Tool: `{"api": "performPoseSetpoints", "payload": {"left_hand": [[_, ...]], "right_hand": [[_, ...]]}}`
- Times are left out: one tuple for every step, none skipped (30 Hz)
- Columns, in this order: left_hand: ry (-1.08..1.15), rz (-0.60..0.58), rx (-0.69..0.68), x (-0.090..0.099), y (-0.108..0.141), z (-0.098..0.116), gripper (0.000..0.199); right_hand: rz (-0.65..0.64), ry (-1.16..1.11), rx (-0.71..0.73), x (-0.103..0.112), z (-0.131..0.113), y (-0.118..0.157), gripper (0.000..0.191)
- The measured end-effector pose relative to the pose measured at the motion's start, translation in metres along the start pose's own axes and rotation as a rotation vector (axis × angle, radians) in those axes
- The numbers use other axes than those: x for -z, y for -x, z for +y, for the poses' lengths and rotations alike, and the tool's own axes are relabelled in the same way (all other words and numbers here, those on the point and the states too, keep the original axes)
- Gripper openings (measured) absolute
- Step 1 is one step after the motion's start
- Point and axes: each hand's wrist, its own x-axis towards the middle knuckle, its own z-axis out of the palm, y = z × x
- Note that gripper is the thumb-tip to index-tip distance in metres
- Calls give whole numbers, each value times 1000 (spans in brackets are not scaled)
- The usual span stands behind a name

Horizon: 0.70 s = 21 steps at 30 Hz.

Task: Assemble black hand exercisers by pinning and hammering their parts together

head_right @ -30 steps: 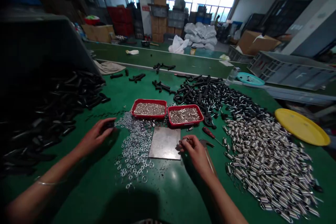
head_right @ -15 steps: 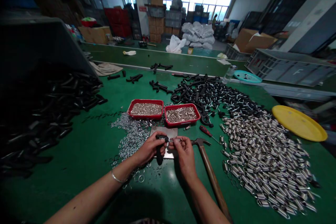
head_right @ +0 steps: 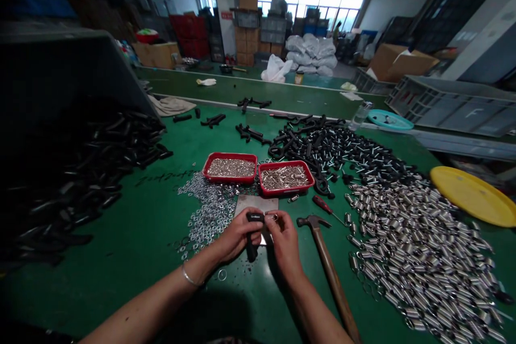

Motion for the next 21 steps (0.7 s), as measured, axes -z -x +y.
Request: {"api": "performPoseSetpoints", "payload": {"left_hand": [[-12,-63,56,-1,2,0,45],[-34,-137,123,-2,3,0,47],[-57,-210,186,-2,5,1,47],[-76,-265,231,-2,6,3,44],[-91,-293,245,-1,7,5,41],[-110,-290,230,1,7,7,38],[-134,-262,196,4,8,10,34],[-160,-213,145,6,8,13,32],[-180,-141,76,10,9,17,29],[-193,-57,1,13,9,22,27],[-197,30,-73,17,10,26,27],[-193,110,-137,21,11,32,27],[-191,174,-183,24,11,37,27],[-198,218,-212,28,12,42,28],[-216,242,-226,30,14,47,29],[-244,251,-230,33,15,51,30],[-276,253,-229,35,16,54,30],[-310,253,-225,37,18,56,31],[-346,259,-222,38,19,57,31],[-380,273,-221,40,20,57,32],[-412,297,-222,41,20,56,32]], "right_hand": [[-32,6,-10,1,0,-2,25],[-78,1,-23,3,0,-5,24],[-137,-5,-36,4,-2,-8,24],[-208,-1,-51,5,-4,-12,23],[-285,23,-60,6,-6,-17,23],[-348,76,-51,5,-10,-24,24],[-386,163,-10,5,-13,-32,25],[-403,288,70,3,-16,-41,27],[-406,450,192,1,-18,-51,28],[-411,641,344,-2,-20,-62,27],[-431,855,514,-5,-22,-73,25],[-480,1064,670,-10,-22,-84,23],[-552,1243,795,-15,-22,-94,21],[-622,1372,881,-20,-22,-103,19],[-677,1447,935,-25,-22,-110,19],[-714,1478,964,-29,-21,-117,19],[-737,1481,977,-33,-20,-122,19],[-753,1473,983,-36,-20,-126,20],[-769,1472,992,-39,-20,-129,20],[-783,1470,998,-41,-21,-132,20],[-793,1467,1000,-42,-21,-135,20]]}}
